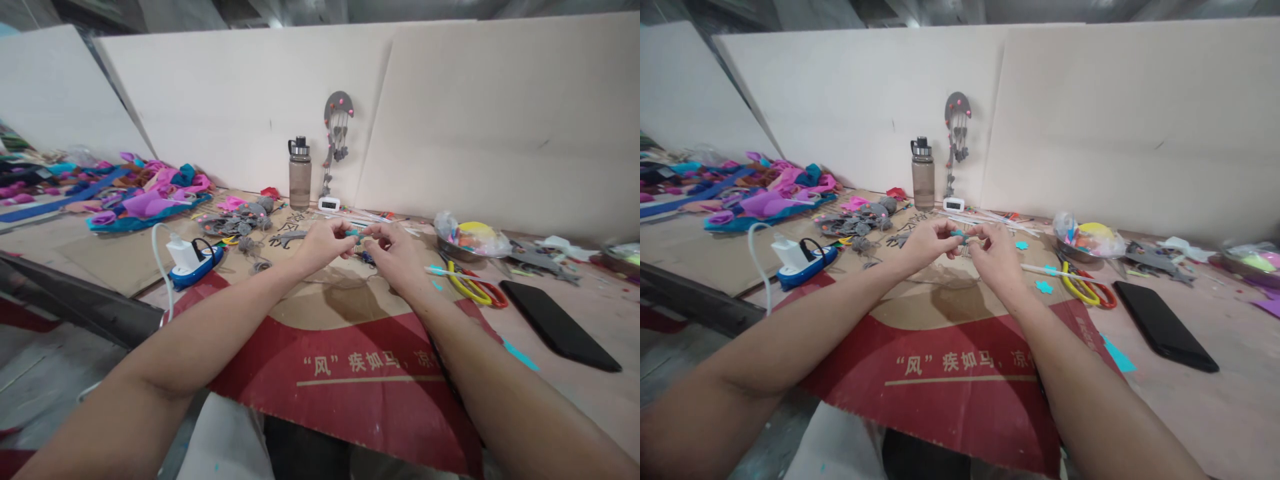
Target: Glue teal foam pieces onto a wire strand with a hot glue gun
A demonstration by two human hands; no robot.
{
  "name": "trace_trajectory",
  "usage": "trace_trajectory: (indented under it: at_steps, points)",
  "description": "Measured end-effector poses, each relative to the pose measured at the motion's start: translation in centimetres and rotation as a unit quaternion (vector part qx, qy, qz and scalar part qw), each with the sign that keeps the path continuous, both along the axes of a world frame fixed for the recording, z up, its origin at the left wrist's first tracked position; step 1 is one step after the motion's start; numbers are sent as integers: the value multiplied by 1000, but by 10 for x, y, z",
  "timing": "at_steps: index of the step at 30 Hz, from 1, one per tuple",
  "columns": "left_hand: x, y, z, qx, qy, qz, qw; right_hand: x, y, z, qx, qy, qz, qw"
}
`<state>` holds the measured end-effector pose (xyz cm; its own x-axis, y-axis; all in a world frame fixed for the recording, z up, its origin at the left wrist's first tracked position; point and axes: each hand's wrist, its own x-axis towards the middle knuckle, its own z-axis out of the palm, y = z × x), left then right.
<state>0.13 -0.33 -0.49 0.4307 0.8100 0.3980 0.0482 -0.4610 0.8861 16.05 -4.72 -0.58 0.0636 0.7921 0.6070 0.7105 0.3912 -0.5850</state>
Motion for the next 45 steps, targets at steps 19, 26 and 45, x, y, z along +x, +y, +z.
trace_trajectory:
  at_steps: [19, 26, 45]
  points:
    - [1, -2, 4, -87, -15, -11, 996, 0, -3, 1, 35, 3, 4, 999]
    - [2, 0, 5, -188, -76, -35, 979, 1, -4, -2, 107, -101, 9, 989]
    - [-7, 11, 10, -396, -121, -144, 899, 16, -1, 0, 234, -248, 19, 940]
